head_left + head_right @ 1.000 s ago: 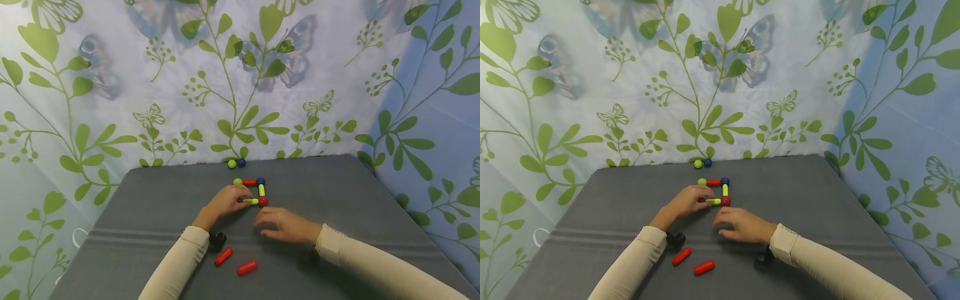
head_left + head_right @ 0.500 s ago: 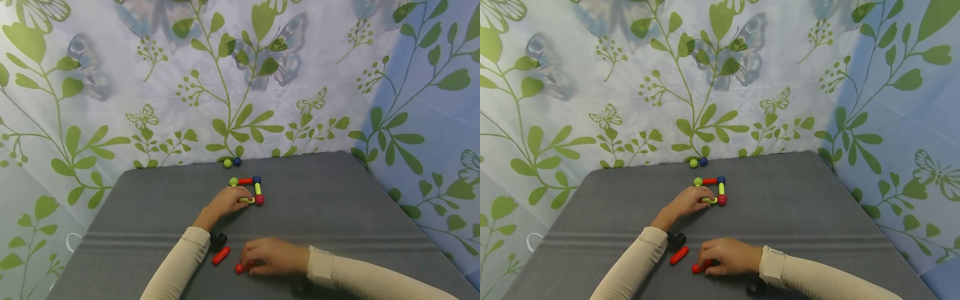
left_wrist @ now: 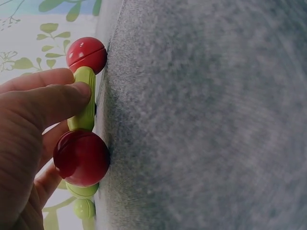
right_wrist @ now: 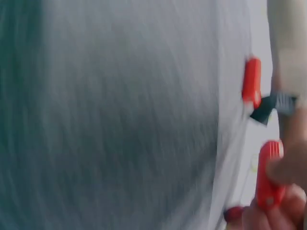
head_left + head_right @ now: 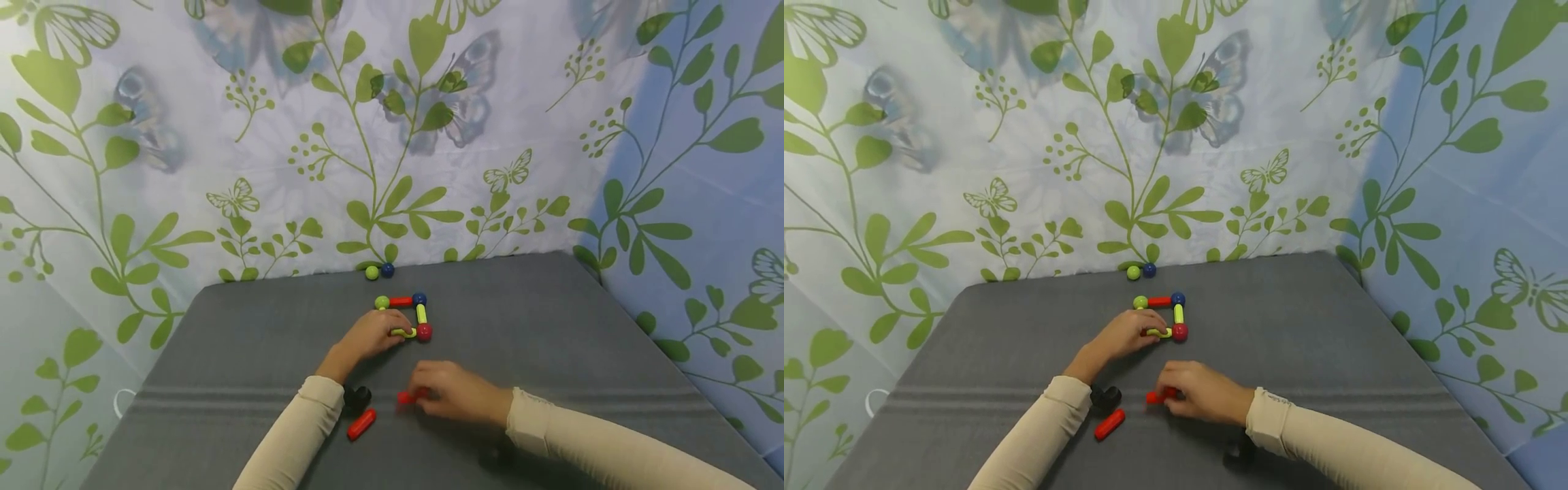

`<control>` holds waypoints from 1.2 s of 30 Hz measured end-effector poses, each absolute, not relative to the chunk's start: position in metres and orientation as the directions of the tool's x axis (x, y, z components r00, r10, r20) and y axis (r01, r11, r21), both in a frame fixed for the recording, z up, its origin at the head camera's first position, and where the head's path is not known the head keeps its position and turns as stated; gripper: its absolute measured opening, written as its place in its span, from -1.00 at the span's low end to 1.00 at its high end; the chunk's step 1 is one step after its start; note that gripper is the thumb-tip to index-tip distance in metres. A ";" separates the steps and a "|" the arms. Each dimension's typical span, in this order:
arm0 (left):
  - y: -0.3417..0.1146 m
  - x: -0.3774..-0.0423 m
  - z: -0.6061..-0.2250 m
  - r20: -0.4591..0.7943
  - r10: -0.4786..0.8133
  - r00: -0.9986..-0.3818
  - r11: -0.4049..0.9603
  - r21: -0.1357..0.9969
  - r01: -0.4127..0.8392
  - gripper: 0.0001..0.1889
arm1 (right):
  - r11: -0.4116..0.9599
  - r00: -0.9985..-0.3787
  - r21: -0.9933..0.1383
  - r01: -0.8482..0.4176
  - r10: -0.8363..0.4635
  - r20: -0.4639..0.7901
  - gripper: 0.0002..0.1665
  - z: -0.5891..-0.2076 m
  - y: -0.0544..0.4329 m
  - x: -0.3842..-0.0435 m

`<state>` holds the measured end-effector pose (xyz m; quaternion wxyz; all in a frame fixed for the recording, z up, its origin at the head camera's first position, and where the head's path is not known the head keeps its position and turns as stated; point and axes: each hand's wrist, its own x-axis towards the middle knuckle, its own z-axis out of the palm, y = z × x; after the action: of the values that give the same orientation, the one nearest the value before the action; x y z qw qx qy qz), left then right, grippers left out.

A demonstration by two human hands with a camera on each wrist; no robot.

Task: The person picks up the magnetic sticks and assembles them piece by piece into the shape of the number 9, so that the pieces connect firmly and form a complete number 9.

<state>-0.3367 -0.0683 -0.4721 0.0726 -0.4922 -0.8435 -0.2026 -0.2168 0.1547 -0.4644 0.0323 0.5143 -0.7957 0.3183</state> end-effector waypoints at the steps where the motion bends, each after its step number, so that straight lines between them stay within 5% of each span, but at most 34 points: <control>1: -0.069 -0.337 -0.472 0.327 0.801 -0.501 0.431 0.266 0.862 -0.80 | 0.320 -0.511 -0.454 -0.832 -0.760 0.402 -0.71 -0.463 0.158 -0.222; 5: -0.068 -0.337 -0.473 0.334 0.804 -0.492 0.426 0.256 0.868 -0.82 | 0.535 -0.661 -0.389 -0.750 -0.588 0.465 -0.70 -0.464 0.172 -0.242; 9: -0.067 -0.335 -0.474 0.308 0.806 -0.506 0.439 0.262 0.859 -0.83 | 0.660 -0.735 -0.355 -0.662 -0.480 0.479 -0.69 -0.472 0.182 -0.254; 21: -0.069 -0.331 -0.469 0.328 0.791 -0.516 0.454 0.248 0.856 -0.82 | 0.691 -0.740 -0.341 -0.638 -0.426 0.521 -0.71 -0.477 0.179 -0.260; 36: -0.071 -0.332 -0.468 0.275 0.776 -0.567 0.500 0.279 0.820 -0.83 | 0.677 -0.822 -0.466 -0.569 -0.475 0.315 -0.68 -0.479 0.163 -0.262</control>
<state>-0.3319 -0.0705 -0.4676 0.0567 -0.4616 -0.8643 -0.1918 -0.2623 0.1632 -0.4794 0.0840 0.2862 -0.9119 0.2820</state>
